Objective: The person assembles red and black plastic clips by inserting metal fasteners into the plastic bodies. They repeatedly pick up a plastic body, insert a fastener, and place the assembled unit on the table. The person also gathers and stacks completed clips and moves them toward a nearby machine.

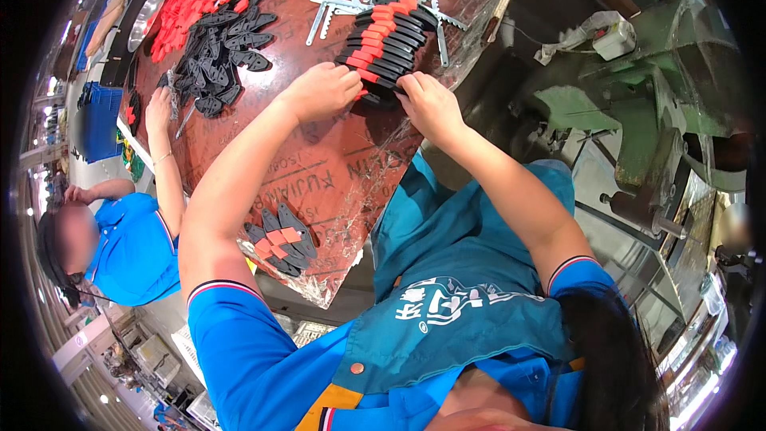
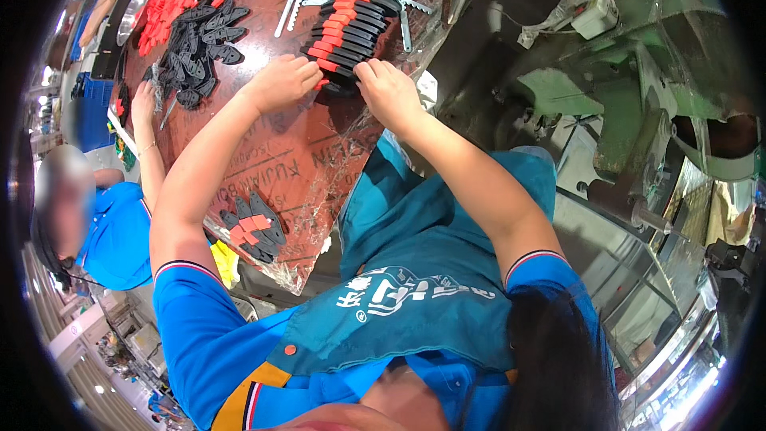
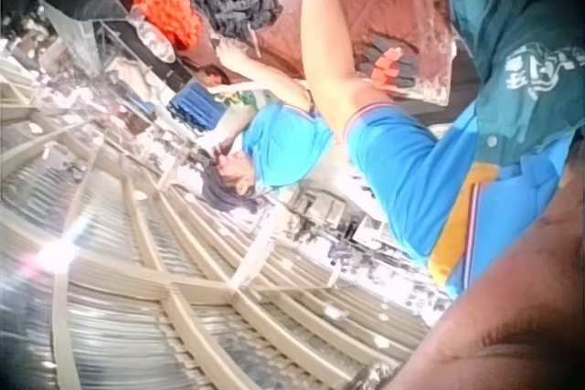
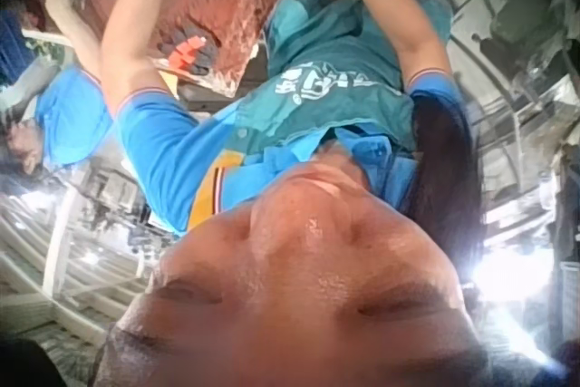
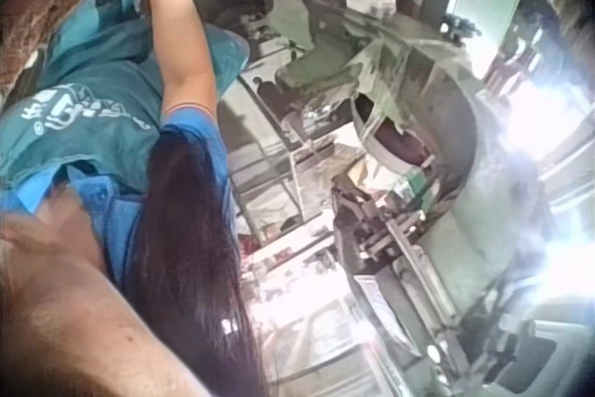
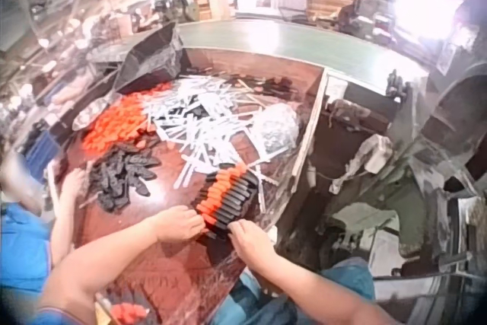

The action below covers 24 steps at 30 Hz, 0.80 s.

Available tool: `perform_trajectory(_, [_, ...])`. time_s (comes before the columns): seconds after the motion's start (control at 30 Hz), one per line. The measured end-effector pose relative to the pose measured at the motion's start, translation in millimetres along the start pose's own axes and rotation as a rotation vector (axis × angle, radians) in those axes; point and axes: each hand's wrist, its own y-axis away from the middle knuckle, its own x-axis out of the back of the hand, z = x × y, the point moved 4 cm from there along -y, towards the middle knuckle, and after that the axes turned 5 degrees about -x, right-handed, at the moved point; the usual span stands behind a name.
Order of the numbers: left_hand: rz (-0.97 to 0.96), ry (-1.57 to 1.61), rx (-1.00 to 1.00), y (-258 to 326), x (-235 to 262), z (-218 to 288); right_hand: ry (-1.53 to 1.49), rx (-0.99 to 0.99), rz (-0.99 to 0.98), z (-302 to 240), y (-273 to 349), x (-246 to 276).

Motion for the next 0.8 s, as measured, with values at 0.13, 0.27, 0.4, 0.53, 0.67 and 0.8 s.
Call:
perform_trajectory(0.13, [0.153,0.172,0.220,-1.5,3.1,-7.4,0.013,-0.003,0.039,-2.9,-6.9,5.0])
perform_trajectory(0.27, [0.346,0.238,0.314,-11.6,17.0,-13.5,-0.065,-0.045,0.128,-1.4,-19.7,11.7])
perform_trajectory(0.4, [0.282,0.279,0.354,-12.4,6.5,-20.4,0.025,-0.079,0.091,-8.5,-24.9,3.9])
perform_trajectory(0.53, [0.201,0.363,0.406,-9.0,-6.4,-20.2,0.074,-0.163,-0.044,-10.3,-18.6,-5.0])
perform_trajectory(0.67, [0.187,0.388,0.422,-9.3,-7.8,-19.2,0.097,-0.099,0.020,-16.0,-15.9,-3.2])
perform_trajectory(0.8, [0.222,0.360,0.396,-11.3,-3.4,-20.9,0.119,-0.167,-0.064,-17.2,-21.6,-4.1])
